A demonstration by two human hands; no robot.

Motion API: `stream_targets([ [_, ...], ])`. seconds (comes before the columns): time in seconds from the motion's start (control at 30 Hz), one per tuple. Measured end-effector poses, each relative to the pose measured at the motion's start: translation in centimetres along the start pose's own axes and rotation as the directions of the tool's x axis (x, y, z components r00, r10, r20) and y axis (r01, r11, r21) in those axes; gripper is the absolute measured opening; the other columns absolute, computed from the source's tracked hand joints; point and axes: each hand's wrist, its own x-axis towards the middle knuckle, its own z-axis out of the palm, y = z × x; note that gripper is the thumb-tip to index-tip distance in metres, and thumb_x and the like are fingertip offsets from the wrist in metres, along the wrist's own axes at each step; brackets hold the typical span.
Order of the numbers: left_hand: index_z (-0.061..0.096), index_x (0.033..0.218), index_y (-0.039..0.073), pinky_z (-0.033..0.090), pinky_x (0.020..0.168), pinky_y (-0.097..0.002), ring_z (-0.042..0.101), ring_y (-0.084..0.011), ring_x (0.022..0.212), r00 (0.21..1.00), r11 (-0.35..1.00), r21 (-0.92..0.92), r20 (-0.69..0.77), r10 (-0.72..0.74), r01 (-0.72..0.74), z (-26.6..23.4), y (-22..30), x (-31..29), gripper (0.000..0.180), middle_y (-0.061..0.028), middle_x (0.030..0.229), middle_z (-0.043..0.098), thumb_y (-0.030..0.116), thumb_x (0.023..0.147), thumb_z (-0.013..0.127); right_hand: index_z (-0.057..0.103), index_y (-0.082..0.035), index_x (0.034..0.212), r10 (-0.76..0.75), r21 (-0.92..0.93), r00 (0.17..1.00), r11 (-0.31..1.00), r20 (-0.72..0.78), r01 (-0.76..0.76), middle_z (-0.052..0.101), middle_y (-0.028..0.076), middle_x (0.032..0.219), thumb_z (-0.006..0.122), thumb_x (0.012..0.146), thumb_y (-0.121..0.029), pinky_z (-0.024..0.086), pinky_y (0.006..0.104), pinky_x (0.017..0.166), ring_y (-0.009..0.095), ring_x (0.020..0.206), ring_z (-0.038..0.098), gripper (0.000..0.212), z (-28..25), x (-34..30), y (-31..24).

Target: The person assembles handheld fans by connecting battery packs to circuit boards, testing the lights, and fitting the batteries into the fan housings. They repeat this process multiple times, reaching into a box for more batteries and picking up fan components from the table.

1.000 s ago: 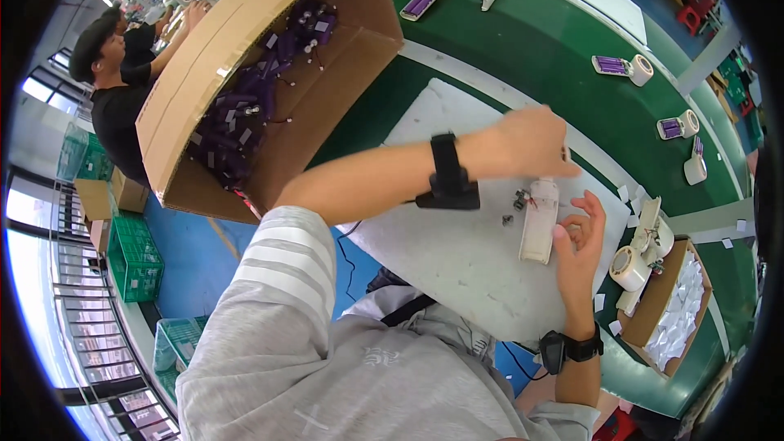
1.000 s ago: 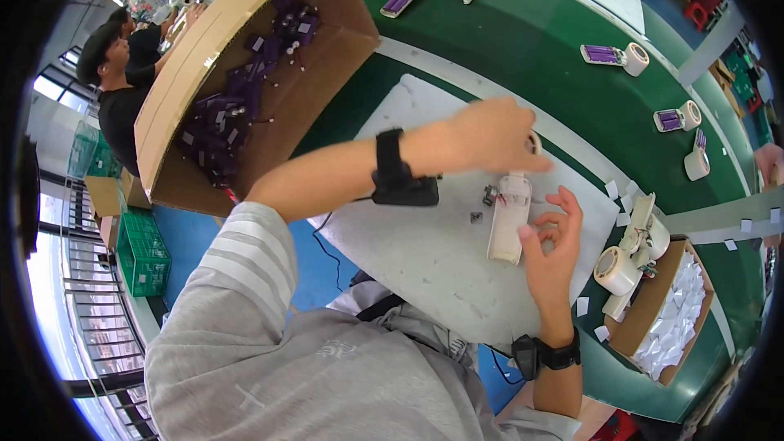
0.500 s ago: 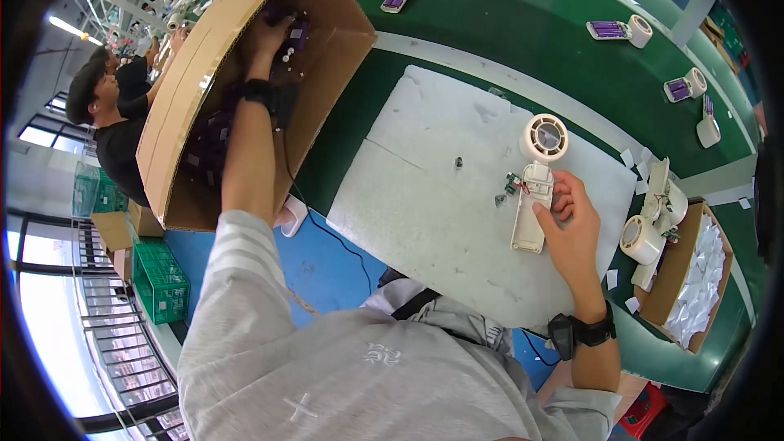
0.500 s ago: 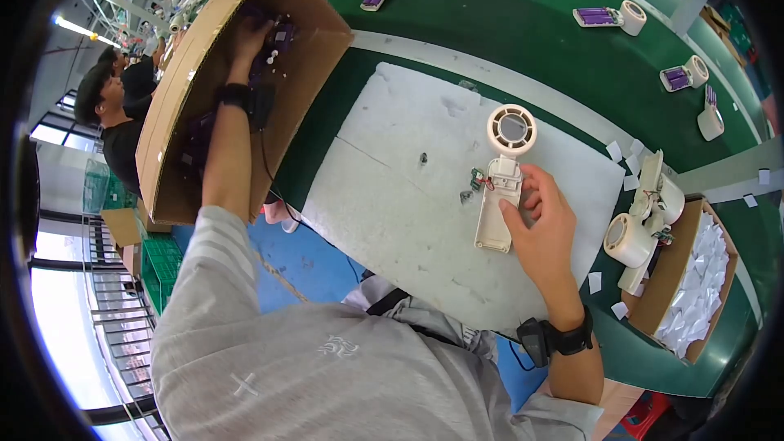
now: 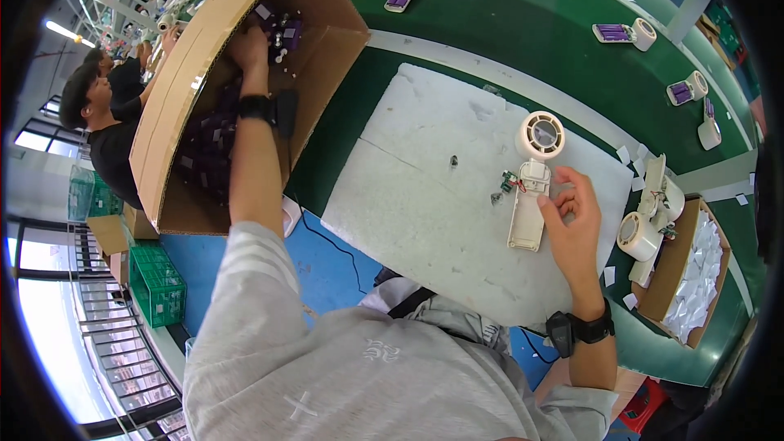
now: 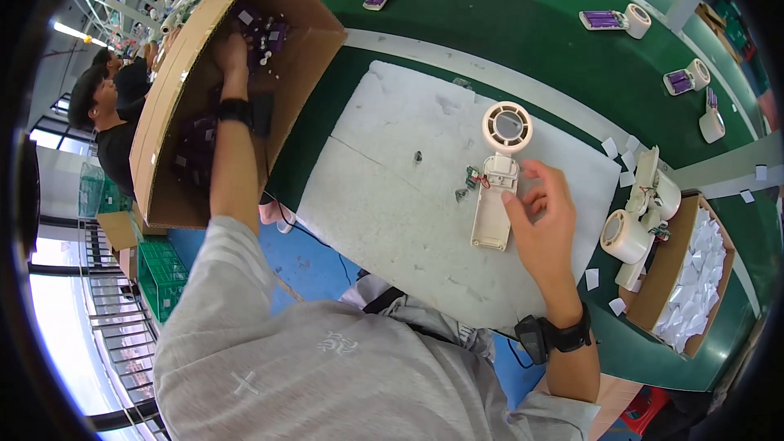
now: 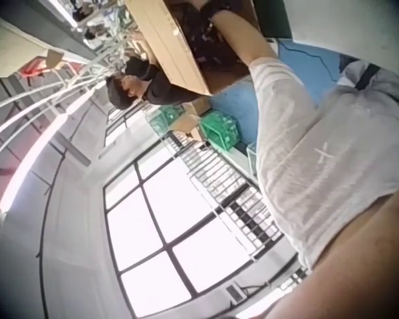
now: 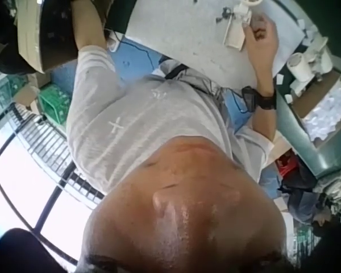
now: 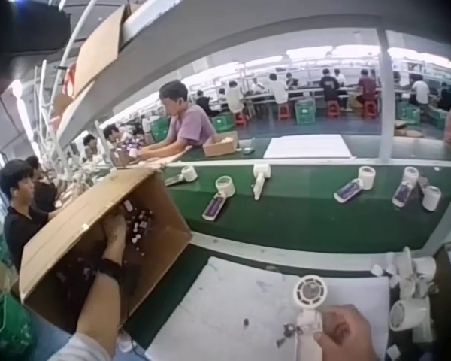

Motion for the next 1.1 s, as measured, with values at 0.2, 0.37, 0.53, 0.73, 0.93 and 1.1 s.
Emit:
stream_targets([
  [0.2,0.062,0.105,-0.009,0.054,0.065,-0.0275,0.065,-0.0154,0.074,0.651,0.852,-0.421,0.747,0.132,0.310,-0.9,8.2,-17.5,0.028,-0.0114,0.088,0.067,0.017,0.097,0.056,0.052,0.000,0.124,-0.091,0.169,0.981,0.978,-0.172,0.120,0.050,0.012,0.122,0.070,0.076,0.000,0.047,0.0260,0.064,0.013,0.079,0.055,0.052,-0.1,0.1,1.1],
  [0.37,0.060,0.117,-0.008,0.054,0.068,-0.0275,0.065,-0.0137,0.074,0.138,0.957,-0.224,0.970,0.201,0.186,-0.5,13.9,-27.8,0.031,-0.0092,0.086,0.066,0.013,0.094,0.059,0.046,0.000,0.130,-0.371,0.018,0.907,0.924,-0.200,0.382,0.052,0.010,0.121,0.069,0.079,-0.002,0.046,0.0228,0.074,0.011,0.089,0.054,0.056,0.3,0.2,-0.9],
  [0.53,0.061,0.118,0.000,0.054,0.070,-0.0293,0.063,-0.0134,0.079,-0.050,0.956,-0.250,0.964,0.260,0.156,0.8,14.4,-34.1,0.033,-0.0093,0.095,0.067,0.010,0.087,0.069,0.054,0.000,0.122,-0.468,-0.021,0.881,0.884,-0.065,0.468,0.058,0.010,0.109,0.075,0.074,-0.004,0.049,0.0250,0.069,0.015,0.082,0.058,0.053,-0.3,-0.4,-0.7],
  [0.73,0.059,0.108,0.001,0.053,0.073,-0.0347,0.066,-0.0269,0.084,0.281,0.866,-0.319,0.853,0.440,-0.386,1.2,12.2,-34.3,0.039,-0.0169,0.094,0.066,0.012,0.074,0.077,0.060,-0.001,0.109,0.100,0.236,0.962,0.971,-0.255,-0.038,0.061,0.001,0.089,0.071,0.081,-0.003,0.045,0.0197,0.067,0.005,0.077,0.054,0.030,-0.3,-0.3,-1.1],
  [0.93,0.051,0.113,0.008,0.050,0.070,-0.0386,0.063,-0.0317,0.083,0.025,0.864,-0.373,0.914,0.404,-0.338,4.3,10.3,-34.8,0.051,-0.0150,0.095,0.066,0.015,0.071,0.080,0.059,-0.002,0.096,0.006,0.257,0.941,0.962,-0.337,0.087,0.059,0.000,0.089,0.069,0.082,0.000,0.043,0.0181,0.069,0.004,0.077,0.051,0.018,-0.1,-0.2,0.2],
  [1.1,0.055,0.107,0.009,0.048,0.069,-0.0364,0.062,-0.0289,0.078,-0.083,0.939,-0.331,0.942,0.324,-0.096,5.2,9.9,-34.4,0.041,-0.0114,0.088,0.066,0.010,0.073,0.078,0.056,-0.002,0.087,0.005,0.236,0.959,0.970,-0.282,0.064,0.058,0.002,0.090,0.070,0.079,0.003,0.043,0.0196,0.070,0.006,0.079,0.051,0.017,-0.5,-0.3,-0.7],
])
